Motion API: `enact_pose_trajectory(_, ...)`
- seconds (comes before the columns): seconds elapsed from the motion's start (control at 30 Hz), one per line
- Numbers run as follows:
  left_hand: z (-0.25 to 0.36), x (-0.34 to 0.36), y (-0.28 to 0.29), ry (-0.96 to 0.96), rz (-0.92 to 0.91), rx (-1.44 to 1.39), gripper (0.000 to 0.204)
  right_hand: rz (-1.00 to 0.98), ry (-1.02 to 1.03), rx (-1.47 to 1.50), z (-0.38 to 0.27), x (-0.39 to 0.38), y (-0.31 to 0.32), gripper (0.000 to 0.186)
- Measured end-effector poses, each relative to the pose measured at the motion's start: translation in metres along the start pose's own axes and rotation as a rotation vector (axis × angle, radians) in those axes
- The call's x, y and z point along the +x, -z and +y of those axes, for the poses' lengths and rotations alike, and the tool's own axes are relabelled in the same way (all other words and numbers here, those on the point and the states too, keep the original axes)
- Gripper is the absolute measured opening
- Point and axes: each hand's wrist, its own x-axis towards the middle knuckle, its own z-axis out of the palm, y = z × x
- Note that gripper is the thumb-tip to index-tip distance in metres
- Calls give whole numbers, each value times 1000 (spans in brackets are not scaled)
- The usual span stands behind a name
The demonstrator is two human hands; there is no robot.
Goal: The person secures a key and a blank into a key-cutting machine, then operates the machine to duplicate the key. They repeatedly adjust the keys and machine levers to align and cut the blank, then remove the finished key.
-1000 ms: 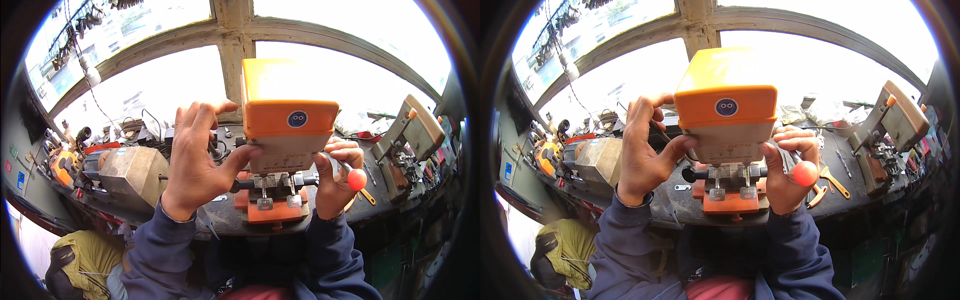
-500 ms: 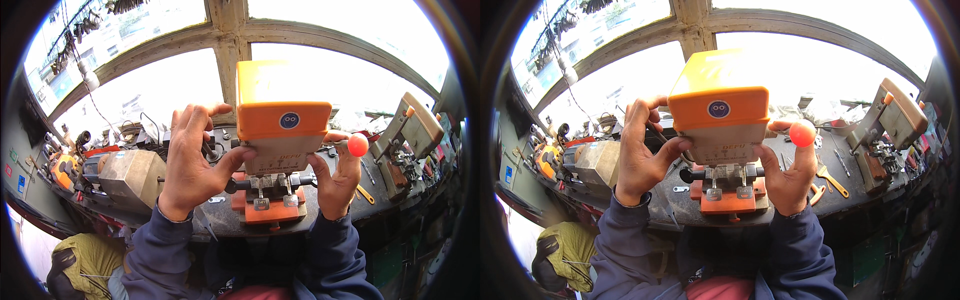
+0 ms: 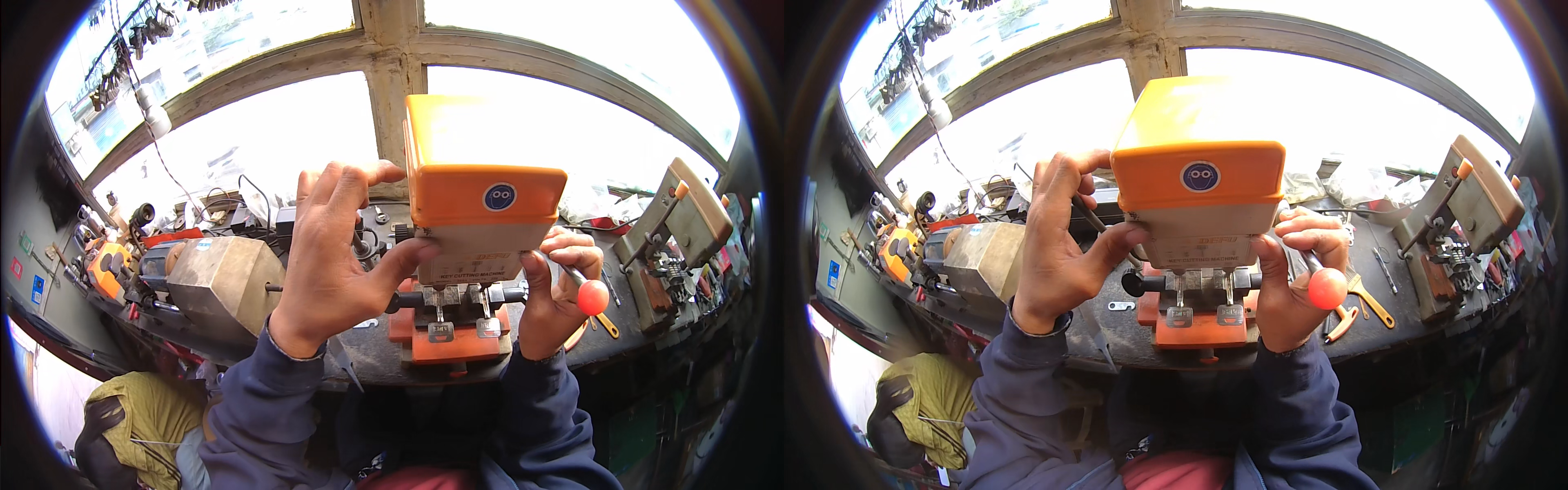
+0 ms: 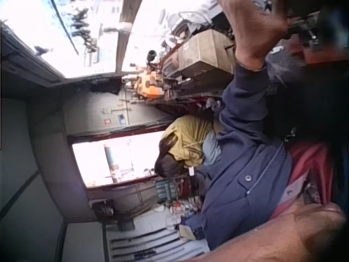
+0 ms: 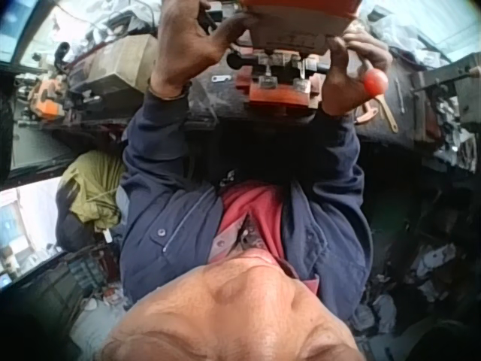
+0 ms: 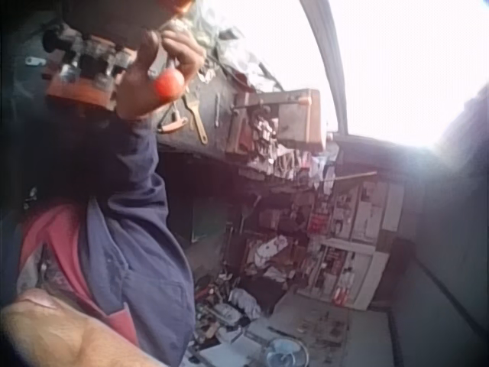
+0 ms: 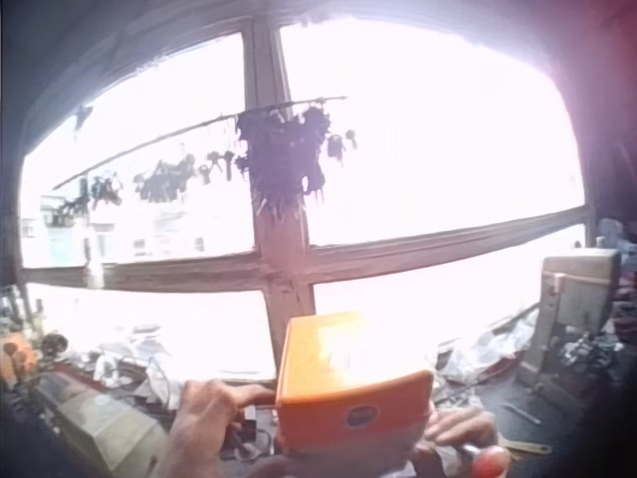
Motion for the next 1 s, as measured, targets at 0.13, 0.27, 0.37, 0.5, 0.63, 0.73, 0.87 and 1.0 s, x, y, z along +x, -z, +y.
enact_pose_trajectory(0.13,-2,-1,-1,-31,9,19,66,-19,14,-103,-5,0,3,33)
enact_pose_trajectory(0.27,-2,-2,0,-34,-4,38,65,-11,-2,-45,-2,1,2,32)
enact_pose_trajectory(0.37,-3,-2,-1,-54,0,45,68,-19,0,-13,1,-1,1,32)
enact_pose_trajectory(0.5,-7,2,-1,-97,6,46,76,-44,16,-31,1,-3,2,32)
enact_pose_trajectory(0.63,-9,2,0,-71,-10,32,78,-8,-3,7,0,-3,3,33)
enact_pose_trajectory(0.73,-9,3,0,-56,-13,15,79,-8,-1,-11,-1,-3,3,33)
enact_pose_trajectory(0.87,-8,4,0,-54,-11,22,79,-1,-20,-23,-3,-4,3,33)
enact_pose_trajectory(1.0,-4,1,-1,-44,-8,25,71,-15,-15,-16,0,-1,3,31)
